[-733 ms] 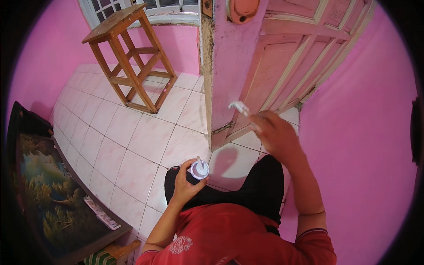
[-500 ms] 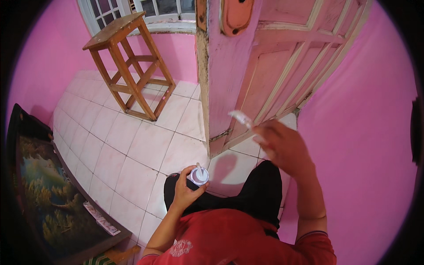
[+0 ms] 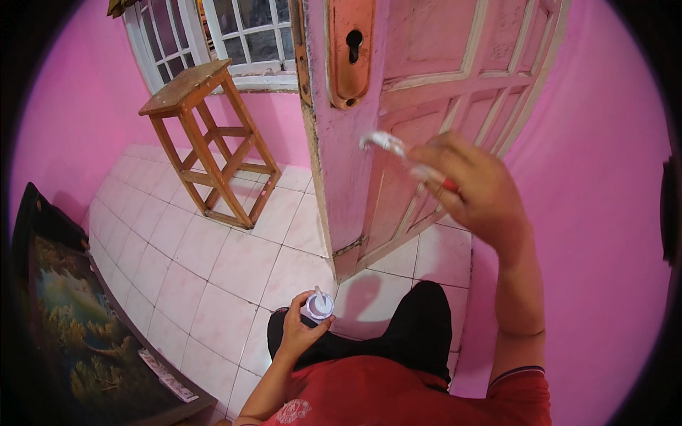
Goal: The person paints a wooden door frame using a small brush, frequently dipping the brush into a plastic container of white paint held in the other hand.
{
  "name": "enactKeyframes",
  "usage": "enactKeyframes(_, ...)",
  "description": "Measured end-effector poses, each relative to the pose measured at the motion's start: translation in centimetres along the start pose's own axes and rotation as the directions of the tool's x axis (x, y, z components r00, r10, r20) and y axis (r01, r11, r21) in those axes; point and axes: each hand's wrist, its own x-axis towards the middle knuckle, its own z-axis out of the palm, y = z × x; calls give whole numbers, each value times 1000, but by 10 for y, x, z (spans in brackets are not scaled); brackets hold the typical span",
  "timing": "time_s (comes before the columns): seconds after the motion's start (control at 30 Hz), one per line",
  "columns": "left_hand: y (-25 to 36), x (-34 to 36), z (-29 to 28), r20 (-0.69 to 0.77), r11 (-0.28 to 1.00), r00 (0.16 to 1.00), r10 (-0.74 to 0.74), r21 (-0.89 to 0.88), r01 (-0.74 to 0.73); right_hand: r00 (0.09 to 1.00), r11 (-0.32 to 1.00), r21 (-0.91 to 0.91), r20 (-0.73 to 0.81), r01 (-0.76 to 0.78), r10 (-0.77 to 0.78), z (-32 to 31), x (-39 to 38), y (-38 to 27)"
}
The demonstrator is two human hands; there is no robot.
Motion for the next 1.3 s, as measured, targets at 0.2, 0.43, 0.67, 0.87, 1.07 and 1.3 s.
enactKeyframes(0.2,-4,0,3,1,999,999,32,-8,-32,964,997,66,-268,29,-10,-31,25,5)
enactKeyframes(0.43,3,4,1,3,1000,1000,27,-4,-27,982,989,138,-175,-51,75,-8,-27,-8)
enactKeyframes(0.67,-9,-2,3,3,999,1000,30,-9,-30,888,802,383,235,-458,394,75,-111,-34)
enactKeyframes(0.87,-7,-6,2,22,1000,1000,-6,-4,7,803,671,440,323,-596,501,147,-176,-44)
enactKeyframes(1.07,-16,-9,7,-8,1000,1000,15,-6,-15,633,385,588,299,-711,714,211,-244,-59)
enactKeyframes(1.3,-16,-19,13,-16,1000,1000,-9,-11,9,257,-144,672,460,-726,850,230,-256,-76)
